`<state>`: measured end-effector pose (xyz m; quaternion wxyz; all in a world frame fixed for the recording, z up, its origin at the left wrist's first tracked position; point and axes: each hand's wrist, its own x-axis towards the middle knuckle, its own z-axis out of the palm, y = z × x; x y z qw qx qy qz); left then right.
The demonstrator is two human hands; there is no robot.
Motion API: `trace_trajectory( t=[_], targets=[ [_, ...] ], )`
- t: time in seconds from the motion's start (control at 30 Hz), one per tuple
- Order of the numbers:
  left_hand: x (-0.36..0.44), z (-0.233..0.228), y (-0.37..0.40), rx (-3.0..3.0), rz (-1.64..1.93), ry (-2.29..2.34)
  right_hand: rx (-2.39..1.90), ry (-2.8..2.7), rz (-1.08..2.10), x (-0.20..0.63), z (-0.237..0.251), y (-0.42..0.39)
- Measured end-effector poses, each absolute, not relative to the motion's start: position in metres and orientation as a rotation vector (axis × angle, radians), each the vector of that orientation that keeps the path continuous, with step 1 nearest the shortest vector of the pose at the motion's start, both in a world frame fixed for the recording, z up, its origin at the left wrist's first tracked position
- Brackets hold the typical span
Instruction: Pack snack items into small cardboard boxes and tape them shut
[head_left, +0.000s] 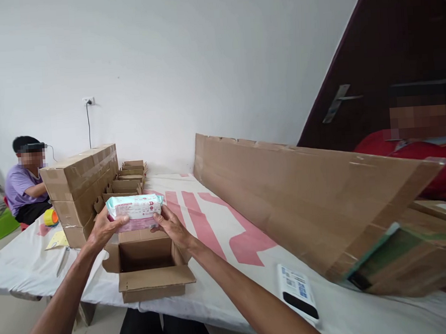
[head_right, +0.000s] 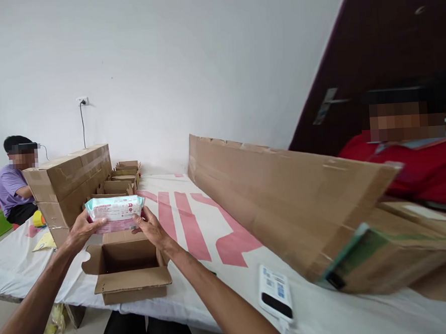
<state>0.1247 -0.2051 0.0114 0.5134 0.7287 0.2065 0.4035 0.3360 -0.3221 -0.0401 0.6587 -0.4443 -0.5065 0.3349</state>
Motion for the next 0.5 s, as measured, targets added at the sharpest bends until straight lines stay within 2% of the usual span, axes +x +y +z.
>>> trace_trajectory(
  t=[0.2, 0.5],
  targets=[
    [0.121, 0.006, -0.187, 1.745, 0.788, 0.511, -1.020, -1.099, 0.815, 0.347, -0.054, -0.298],
    [0.135, -0.007, -0.167, 1.612, 0.727, 0.525, -1.080, -1.081, 0.871, 0.355, -0.062, -0.275]
  ],
)
